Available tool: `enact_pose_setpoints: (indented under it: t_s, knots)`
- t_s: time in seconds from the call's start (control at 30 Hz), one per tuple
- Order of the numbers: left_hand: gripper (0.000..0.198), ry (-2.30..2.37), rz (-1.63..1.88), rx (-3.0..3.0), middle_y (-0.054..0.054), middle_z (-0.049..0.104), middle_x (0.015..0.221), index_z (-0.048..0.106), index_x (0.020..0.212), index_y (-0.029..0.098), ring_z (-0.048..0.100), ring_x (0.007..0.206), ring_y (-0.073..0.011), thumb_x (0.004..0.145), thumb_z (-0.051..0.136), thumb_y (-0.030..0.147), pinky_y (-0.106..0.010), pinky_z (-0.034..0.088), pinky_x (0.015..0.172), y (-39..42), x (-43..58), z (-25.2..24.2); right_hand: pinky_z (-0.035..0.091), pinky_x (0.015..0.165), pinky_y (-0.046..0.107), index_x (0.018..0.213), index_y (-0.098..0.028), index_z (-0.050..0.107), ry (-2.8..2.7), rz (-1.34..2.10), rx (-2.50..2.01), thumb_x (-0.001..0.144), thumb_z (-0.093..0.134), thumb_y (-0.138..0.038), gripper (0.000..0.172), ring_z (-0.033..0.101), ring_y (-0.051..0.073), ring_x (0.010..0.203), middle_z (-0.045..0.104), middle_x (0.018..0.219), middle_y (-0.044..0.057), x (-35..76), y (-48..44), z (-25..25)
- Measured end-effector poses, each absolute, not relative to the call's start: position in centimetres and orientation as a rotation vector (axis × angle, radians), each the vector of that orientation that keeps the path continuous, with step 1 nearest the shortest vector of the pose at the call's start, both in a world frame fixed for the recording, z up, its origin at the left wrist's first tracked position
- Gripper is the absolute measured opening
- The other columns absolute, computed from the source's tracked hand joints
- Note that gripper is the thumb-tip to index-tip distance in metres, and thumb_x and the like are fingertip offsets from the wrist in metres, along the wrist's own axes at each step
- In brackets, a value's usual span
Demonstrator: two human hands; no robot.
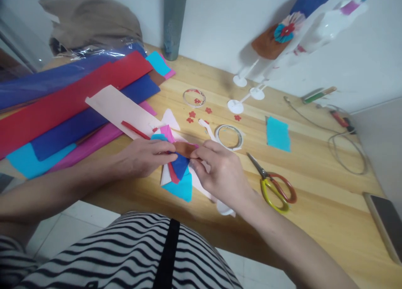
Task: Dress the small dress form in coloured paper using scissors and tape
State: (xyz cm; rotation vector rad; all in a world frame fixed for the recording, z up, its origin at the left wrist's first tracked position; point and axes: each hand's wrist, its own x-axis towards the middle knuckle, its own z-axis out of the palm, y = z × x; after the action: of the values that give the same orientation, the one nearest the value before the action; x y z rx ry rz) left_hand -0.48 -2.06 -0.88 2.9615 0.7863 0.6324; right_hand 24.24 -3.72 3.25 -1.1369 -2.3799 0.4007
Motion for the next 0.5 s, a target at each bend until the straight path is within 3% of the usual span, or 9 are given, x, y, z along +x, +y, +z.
enact_pose_setpoints:
  t_s: [0.13, 0.33, 0.5]
  knots:
    - [0.023, 0.808, 0.650, 2.960, -0.004, 0.073, 0.104, 0.072, 0.097, 0.018, 0.064, 0.083, -0.0156, 0.096, 0.052, 0.006, -0.028, 0.034, 0.053, -2.1, -0.4, -0.8, 0.047, 0.054, 0.030, 0.082, -0.022, 0.065, -2.281, 0.500, -1.205, 0.093, 0.061, -0.016, 0.013, 0.059, 0.017, 0.063, 0.065, 0.075, 0.004, 24.2, -3.5, 3.4]
    - [0.027, 0.903, 0.527, 2.950, -0.006, 0.069, 0.101, 0.069, 0.113, 0.020, 0.063, 0.090, -0.0191, 0.096, 0.051, 0.009, -0.030, 0.033, 0.053, -2.2, -0.1, -1.4, 0.043, 0.056, 0.033, 0.078, -0.023, 0.064, -2.202, 0.574, -1.283, 0.092, 0.061, -0.019, 0.015, 0.057, 0.019, 0.064, 0.064, 0.070, 0.004, 24.0, -2.1, 3.3]
    - [0.031, 0.926, 0.434, 2.986, -0.006, 0.067, 0.099, 0.066, 0.118, 0.020, 0.061, 0.086, -0.0196, 0.093, 0.052, 0.008, -0.032, 0.032, 0.055, -2.3, -0.1, -1.7, 0.048, 0.060, 0.034, 0.082, -0.022, 0.066, -2.297, 0.620, -1.228, 0.088, 0.066, -0.020, 0.006, 0.062, 0.020, 0.067, 0.068, 0.078, 0.005, 23.8, -2.0, 3.1]
